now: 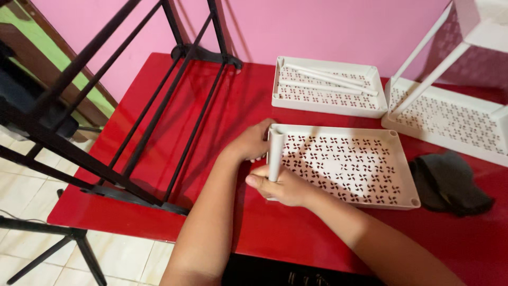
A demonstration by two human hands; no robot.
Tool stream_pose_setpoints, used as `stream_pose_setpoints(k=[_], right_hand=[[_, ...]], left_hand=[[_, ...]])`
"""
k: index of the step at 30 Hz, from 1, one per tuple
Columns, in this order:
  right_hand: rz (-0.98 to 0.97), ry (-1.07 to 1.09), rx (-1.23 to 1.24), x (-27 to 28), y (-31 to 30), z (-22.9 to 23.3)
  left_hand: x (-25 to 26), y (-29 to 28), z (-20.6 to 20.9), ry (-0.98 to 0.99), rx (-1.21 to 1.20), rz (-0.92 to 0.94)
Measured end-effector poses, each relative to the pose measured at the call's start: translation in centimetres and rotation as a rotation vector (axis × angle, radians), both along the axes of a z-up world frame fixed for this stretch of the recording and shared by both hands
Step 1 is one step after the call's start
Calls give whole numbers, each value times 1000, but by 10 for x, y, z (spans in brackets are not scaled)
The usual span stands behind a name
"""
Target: The person disassembles a white plastic two-tier shelf on a red table. They remove the top tray, then pull out and place aside the vertical support rods one by one, leaving the trays and rods separated on the table.
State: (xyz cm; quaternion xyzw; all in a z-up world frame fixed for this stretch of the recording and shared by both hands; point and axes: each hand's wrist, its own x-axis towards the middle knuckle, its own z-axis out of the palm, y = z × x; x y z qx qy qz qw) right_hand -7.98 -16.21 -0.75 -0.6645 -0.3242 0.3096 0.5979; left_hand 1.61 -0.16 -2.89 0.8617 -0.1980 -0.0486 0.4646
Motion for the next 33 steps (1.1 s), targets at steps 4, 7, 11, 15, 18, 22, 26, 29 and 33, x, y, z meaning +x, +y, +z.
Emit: stream_pose_setpoints(k=[4, 7, 11, 15, 18, 22, 26, 29, 33], right_hand=[[-34, -244, -71, -11, -24, 9], [-69, -369, -169, -14, -39, 16], [-101, -560, -175, -19, -41, 18], [-184, -511, -306, -29, -38, 23], [-221, -599, -438, -35, -44, 33], [-149, -762, -533, -30, -64, 33], [-44, -640, -733, -21, -69, 17], [-39, -789, -428, -17, -72, 8], [-41, -764, -502, -18, -71, 6]], left_hand=[[-4, 0, 2, 162, 23, 43], [-9, -2, 14, 186, 9, 45], [-20, -4, 29, 227, 34, 65], [-30, -6, 46, 207, 82, 68], [-40, 0, 61, 81, 114, 137], [-55, 1, 67, -363, -294, -65], [-97, -11, 41, 440, -967, -312], [-121, -9, 22, 331, -829, -370], [-127, -24, 6, 152, -956, -239]])
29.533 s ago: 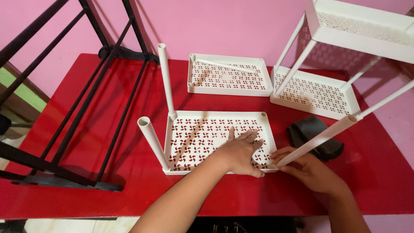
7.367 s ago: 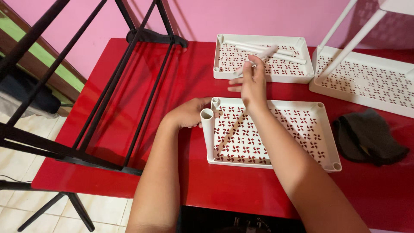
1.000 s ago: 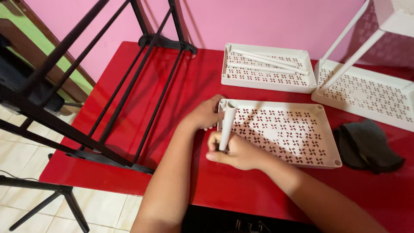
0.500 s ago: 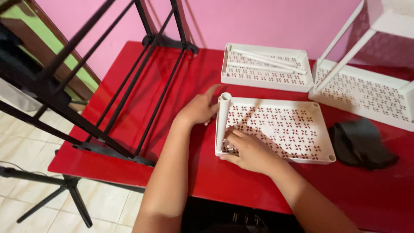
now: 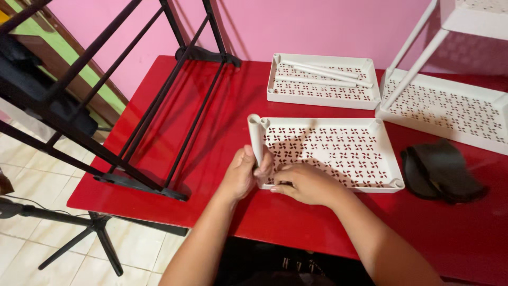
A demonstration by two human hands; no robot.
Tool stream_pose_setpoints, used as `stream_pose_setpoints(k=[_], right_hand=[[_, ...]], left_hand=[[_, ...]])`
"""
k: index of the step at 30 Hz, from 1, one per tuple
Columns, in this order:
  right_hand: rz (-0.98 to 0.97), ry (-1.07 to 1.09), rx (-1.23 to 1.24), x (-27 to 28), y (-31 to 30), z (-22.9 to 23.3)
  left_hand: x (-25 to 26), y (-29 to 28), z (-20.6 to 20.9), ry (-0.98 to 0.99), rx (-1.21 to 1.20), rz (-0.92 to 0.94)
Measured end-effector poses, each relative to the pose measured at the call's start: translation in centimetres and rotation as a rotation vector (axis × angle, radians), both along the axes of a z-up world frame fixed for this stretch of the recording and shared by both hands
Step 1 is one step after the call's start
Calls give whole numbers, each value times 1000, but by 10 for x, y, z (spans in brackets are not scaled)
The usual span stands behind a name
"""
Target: The person disassembles a white plastic two-tier shelf on a red table. They remove the top tray, then pull out and place aside the vertical support rods one by one, leaving the trays and rods separated on the table.
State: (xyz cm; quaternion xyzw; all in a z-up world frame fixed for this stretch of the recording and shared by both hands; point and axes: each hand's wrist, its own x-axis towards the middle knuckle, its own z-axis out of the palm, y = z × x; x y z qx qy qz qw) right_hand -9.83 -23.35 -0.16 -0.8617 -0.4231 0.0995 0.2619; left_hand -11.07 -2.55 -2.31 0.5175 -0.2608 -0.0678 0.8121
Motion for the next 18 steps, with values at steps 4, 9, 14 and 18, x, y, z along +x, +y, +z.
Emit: stream_pose_setpoints(k=[4, 9, 14, 18], right_hand=[[-27, 9, -72, -1, 1, 4], [16, -4, 14, -3, 1, 6], [-15, 13, -16, -4, 1, 6], [-9, -8, -11, -3, 2, 5]], left_hand=[[-9, -22, -8, 43, -70, 307], [-16, -43, 0, 24, -55, 574], [-25, -67, 13, 33, -99, 807], [-28, -79, 21, -35, -88, 950]])
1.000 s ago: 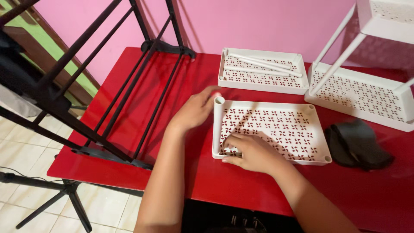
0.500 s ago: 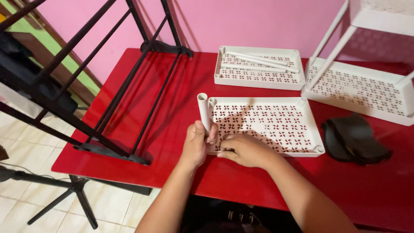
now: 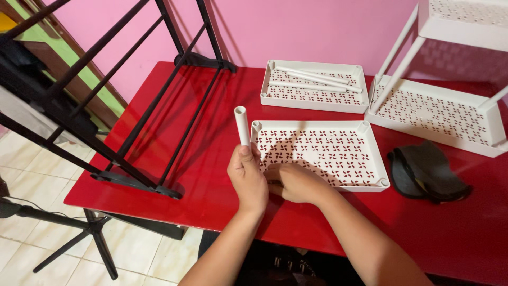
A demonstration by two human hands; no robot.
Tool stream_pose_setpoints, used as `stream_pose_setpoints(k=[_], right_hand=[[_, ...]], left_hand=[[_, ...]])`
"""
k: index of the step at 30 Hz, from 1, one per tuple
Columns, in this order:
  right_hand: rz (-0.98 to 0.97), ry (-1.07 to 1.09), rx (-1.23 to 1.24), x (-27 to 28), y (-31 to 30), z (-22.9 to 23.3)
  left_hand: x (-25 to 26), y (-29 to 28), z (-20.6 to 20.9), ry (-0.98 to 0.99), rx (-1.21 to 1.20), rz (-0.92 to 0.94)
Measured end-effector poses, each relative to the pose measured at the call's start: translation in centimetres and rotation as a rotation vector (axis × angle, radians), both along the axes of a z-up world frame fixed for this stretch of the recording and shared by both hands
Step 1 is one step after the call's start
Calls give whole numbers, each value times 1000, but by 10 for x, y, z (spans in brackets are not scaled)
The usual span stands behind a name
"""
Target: The person disassembles a white plastic two-tier shelf on a red table. They remove the top tray, then pull out and place aside the vertical support rods one by one, leaving the trays and rods separated on the table.
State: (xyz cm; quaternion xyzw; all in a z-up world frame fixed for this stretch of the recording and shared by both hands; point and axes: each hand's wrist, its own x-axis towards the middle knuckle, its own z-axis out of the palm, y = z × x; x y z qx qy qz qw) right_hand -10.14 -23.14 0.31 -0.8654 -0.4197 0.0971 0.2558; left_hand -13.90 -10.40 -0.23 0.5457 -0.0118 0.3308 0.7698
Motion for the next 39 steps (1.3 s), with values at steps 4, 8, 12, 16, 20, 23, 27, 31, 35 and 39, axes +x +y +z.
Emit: stream_pose_setpoints(k=[4, 8, 12, 16, 20, 23, 27, 31, 35, 39], right_hand=[[-14, -29, -29, 2, 0, -2], [15, -41, 18, 2, -1, -4], [24, -55, 56, 3, 0, -5], [31, -50, 62, 4, -1, -7], [21, -15, 69, 5, -2, -8], [53, -48, 150, 5, -3, -9], [63, -69, 191, 7, -3, -10], [40, -45, 152, 7, -2, -7], [9, -55, 67, 4, 0, -4], [23, -69, 111, 0, 1, -2]], left_hand=[[-4, -6, 6, 27, 16, 88], [-8, -8, 9, 21, -62, 90], [-7, -9, 12, -1, -133, 76], [-7, -11, 12, 0, -155, 83], [-9, -15, 12, -20, -146, 126], [-9, -15, 13, -9, -126, 159], [-8, -17, 12, -78, -96, 173], [-11, -20, 10, -132, -57, 225], [-14, -13, 10, -90, -45, 243], [-9, 0, 23, -37, 46, 208]])
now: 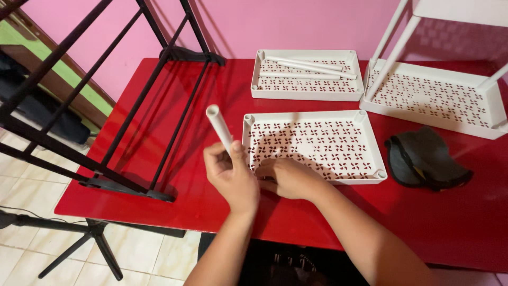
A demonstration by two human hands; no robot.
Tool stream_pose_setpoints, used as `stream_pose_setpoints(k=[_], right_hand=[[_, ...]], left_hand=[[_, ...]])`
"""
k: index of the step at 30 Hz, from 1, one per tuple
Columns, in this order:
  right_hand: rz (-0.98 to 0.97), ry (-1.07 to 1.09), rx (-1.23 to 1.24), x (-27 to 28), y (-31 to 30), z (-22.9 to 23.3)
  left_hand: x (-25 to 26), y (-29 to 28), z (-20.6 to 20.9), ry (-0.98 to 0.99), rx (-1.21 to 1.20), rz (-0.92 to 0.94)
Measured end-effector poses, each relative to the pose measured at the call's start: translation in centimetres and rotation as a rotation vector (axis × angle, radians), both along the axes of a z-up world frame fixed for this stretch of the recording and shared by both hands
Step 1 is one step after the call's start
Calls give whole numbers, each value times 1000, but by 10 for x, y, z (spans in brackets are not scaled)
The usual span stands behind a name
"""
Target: The person disassembles a white plastic two-tier shelf on a red table. They remove the top tray, then pull out and place aside the vertical support rods one by one, leaving the trays and rods separated on the table.
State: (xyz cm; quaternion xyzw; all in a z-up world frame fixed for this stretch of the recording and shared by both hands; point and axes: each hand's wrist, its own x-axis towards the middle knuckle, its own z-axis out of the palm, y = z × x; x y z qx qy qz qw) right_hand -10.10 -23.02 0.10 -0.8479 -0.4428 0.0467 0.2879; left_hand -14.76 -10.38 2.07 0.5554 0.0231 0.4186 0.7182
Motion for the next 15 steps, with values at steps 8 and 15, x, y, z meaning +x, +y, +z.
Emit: stream_pose_setpoints(k=[8, 15], right_hand=[[22, 21, 13, 0, 0, 3], [2, -2, -34, -5, -1, 6]], left_hand=[[29, 41, 45, -62, 106, -369], [113, 18, 53, -134, 917, -228]])
